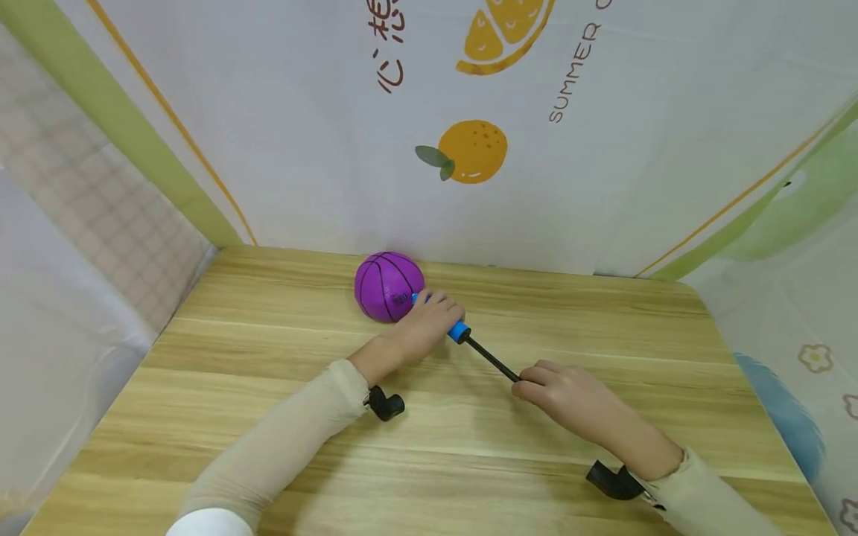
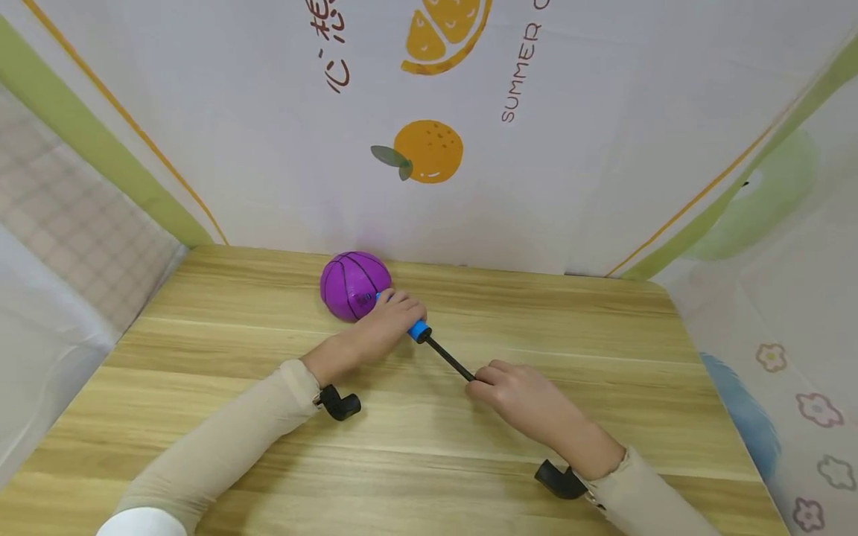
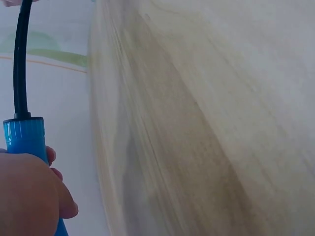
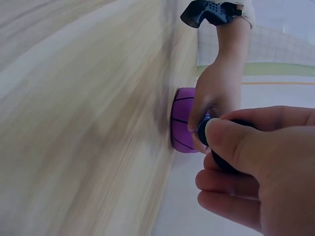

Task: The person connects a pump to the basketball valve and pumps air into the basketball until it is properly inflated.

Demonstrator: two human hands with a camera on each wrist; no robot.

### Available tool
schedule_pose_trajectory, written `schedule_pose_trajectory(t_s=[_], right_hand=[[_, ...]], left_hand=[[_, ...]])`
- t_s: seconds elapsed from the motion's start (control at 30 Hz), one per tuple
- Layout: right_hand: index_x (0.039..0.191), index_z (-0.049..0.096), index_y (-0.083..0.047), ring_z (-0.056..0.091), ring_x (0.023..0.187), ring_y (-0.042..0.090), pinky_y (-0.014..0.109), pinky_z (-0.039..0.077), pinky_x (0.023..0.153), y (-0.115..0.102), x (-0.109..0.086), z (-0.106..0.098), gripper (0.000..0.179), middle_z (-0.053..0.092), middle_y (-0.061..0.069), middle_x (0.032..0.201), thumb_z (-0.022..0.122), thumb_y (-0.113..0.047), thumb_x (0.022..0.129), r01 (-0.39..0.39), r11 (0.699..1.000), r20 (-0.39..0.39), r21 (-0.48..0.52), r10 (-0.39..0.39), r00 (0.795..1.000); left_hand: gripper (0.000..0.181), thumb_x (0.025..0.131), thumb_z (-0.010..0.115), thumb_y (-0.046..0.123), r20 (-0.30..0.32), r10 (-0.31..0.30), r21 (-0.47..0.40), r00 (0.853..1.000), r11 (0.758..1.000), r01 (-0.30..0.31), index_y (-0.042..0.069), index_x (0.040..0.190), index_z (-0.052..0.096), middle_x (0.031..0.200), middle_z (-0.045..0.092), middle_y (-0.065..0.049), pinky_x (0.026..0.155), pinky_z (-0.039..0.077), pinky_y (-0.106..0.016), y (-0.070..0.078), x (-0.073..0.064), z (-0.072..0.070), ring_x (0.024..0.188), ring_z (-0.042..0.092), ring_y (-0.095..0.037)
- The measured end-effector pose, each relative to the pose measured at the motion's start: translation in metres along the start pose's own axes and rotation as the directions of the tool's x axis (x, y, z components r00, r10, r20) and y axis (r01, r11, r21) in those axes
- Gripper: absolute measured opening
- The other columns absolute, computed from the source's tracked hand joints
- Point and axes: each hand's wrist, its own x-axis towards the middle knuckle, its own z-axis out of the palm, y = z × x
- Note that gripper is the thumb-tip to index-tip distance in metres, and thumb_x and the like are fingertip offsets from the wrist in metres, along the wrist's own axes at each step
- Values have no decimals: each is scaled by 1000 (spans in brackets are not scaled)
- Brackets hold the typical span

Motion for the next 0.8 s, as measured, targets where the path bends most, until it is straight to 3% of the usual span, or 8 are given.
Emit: schedule_pose_trajectory(t_s=[0.17, 0.43, 0.8], right_hand=[[96, 71, -8, 63, 78, 13, 23, 55, 64, 4, 3, 6, 28, 66, 2, 90, 80, 5, 73, -19, 1000, -12, -3, 19, 1000], [97, 72, -9, 64, 79, 13, 23, 54, 62, 15, 24, 24, 26, 68, 0, 91, 82, 3, 77, -42, 999, 6, -21, 42, 999], [94, 70, -7, 63, 77, 14, 23, 53, 62, 24, 53, 45, 21, 67, 3, 88, 79, 7, 81, -14, 997, 17, -71, 16, 1000]], left_hand=[[24, 96, 62, -4, 17, -15, 25, 1000, 1000, 15, 14, 112, 62, 121, 65, -3, 111, 31, -52, 2, 3, 0, 119, 50, -25], [23, 97, 63, -4, 32, -27, 24, 999, 999, 26, 14, 111, 61, 119, 64, -2, 112, 31, -53, 4, 5, 0, 118, 49, -24], [24, 95, 65, -4, 40, 2, 85, 999, 996, -5, 13, 112, 61, 116, 63, -3, 109, 33, -52, 7, 2, 1, 116, 48, -25]])
